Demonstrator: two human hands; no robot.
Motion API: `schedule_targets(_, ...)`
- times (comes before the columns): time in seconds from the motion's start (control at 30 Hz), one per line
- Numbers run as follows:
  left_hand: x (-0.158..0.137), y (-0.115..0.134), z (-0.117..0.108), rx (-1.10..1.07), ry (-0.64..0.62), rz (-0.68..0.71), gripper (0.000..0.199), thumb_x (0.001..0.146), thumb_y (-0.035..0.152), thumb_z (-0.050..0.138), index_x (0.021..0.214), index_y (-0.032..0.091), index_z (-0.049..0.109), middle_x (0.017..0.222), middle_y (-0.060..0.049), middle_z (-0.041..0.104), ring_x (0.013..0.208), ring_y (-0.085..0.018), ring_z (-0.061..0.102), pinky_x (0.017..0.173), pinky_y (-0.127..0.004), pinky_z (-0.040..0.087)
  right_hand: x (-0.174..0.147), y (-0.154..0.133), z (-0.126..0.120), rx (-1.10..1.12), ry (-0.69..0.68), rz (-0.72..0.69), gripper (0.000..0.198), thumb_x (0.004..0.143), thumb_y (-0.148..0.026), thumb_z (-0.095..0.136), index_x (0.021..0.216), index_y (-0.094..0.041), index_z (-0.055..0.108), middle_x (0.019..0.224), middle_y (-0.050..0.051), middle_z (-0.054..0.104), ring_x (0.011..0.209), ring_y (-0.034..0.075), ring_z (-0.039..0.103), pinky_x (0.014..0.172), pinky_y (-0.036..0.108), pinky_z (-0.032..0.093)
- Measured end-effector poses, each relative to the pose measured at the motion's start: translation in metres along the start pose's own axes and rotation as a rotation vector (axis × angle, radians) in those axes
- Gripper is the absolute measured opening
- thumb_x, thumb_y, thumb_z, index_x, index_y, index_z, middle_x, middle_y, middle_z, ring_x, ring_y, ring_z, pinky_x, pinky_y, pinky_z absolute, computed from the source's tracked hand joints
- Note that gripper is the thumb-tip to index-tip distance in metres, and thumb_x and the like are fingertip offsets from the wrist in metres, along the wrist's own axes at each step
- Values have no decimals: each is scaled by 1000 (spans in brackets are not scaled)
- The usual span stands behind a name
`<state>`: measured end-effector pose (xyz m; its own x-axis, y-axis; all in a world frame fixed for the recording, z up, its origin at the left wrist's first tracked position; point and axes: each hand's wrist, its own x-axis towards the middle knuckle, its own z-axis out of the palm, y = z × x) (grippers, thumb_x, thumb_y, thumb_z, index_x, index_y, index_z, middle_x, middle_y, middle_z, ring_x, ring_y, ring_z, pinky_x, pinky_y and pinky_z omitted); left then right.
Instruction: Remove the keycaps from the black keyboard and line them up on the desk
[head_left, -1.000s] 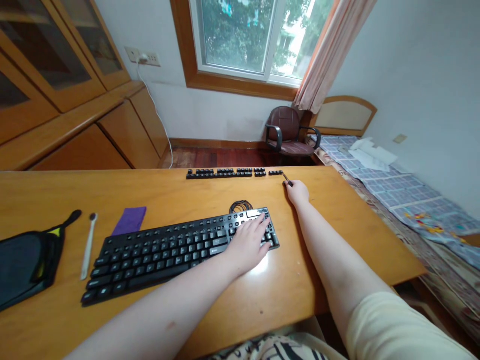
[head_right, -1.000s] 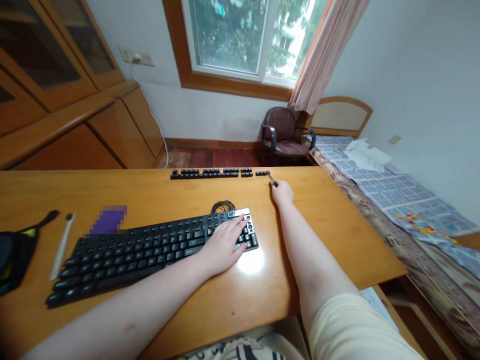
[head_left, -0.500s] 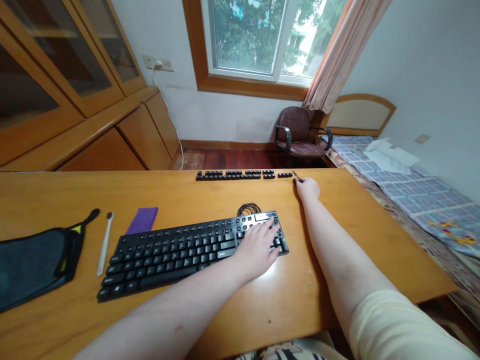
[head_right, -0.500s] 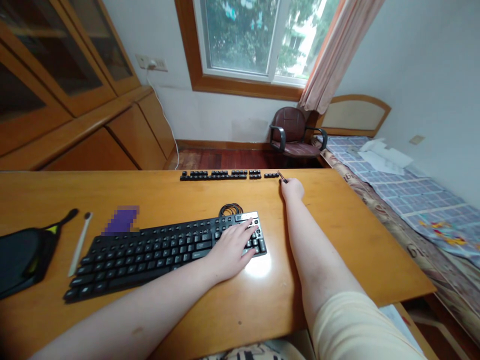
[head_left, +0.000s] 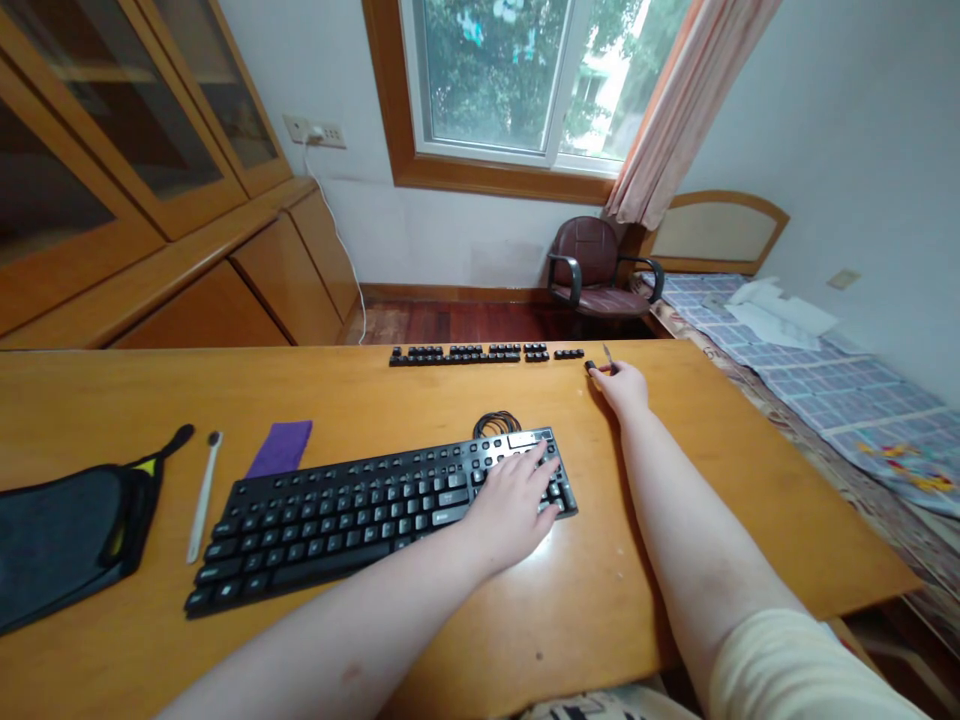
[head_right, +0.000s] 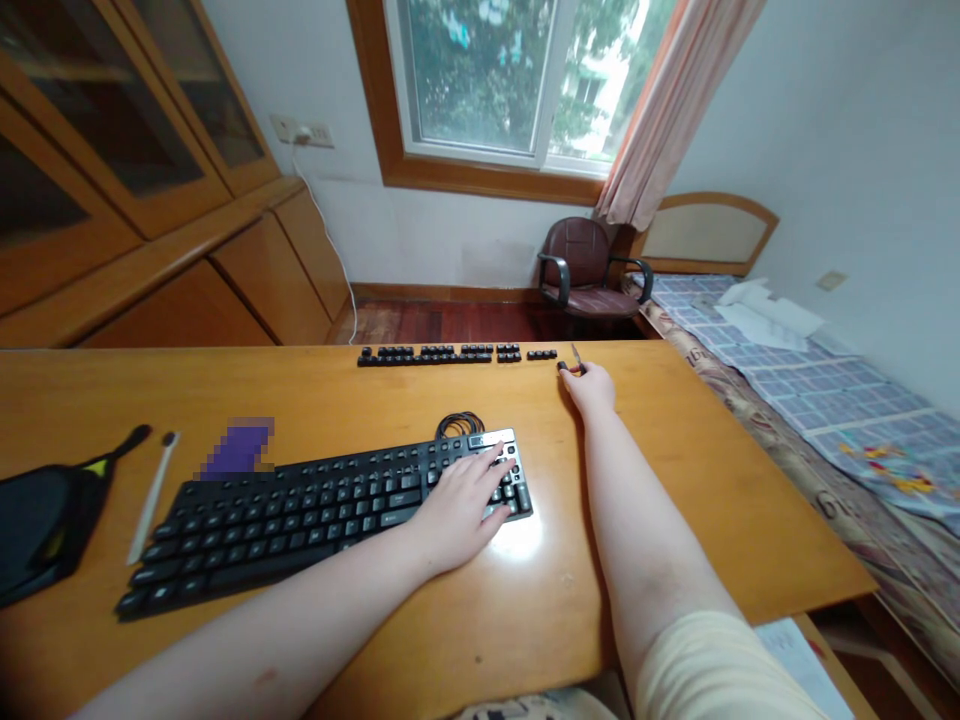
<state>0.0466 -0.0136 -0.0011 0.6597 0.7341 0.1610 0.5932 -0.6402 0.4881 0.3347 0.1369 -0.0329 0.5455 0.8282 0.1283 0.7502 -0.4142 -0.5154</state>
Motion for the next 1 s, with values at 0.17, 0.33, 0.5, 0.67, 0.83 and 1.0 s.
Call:
schedule_targets(0.17,0,2,-2,13,-19,2,53,81,33,55,131,19,42,146,-12,32,126,-29,39,105,-46,30,0,-12,1,-82,11,-21,33,70,-50,58,82,-21,68,82,8,67,74,21,59,65,28,42)
schedule_targets(0.33,0,2,-2,18,-18,2,53,81,33,56,131,20,42,147,-12,31,126,-30,38,104,-47,30,-1,-17,1,-94,10,-29,35,72,-50,56,82,-19,69,82,10,68,74,21,60,65,28,43)
schedule_targets(0.5,0,1,-1,15,-19,-2,53,81,33,56,131,21,42,146,-12,31,127,-30,38,104,-48,30,-2,-22,1,-114,12,-29,35,72,-49,56,83,-19,69,84,10,68,77,22,61,65,29,43)
schedule_targets(0.67,0,1,-1,21,-24,-1,53,81,33,56,131,20,41,146,-12,31,127,-30,38,105,-47,29,-2,-24,3,-124,-3,-56,34,75,-49,54,86,-20,68,88,10,67,82,23,61,68,30,44)
schedule_targets(0.83,0,1,-1,21,-24,-5,54,80,33,57,131,21,42,147,-11,30,127,-30,38,105,-47,29,-1,-23,5,-148,17,-82,34,76,-47,53,86,-18,68,92,11,66,85,23,60,70,29,44)
schedule_targets(1.0,0,1,-1,19,-27,-6,53,80,33,57,130,22,43,147,-11,29,126,-30,39,104,-48,30,0,-22,6,-144,24,-93,35,76,-49,54,86,-19,69,92,11,67,85,23,60,68,28,43)
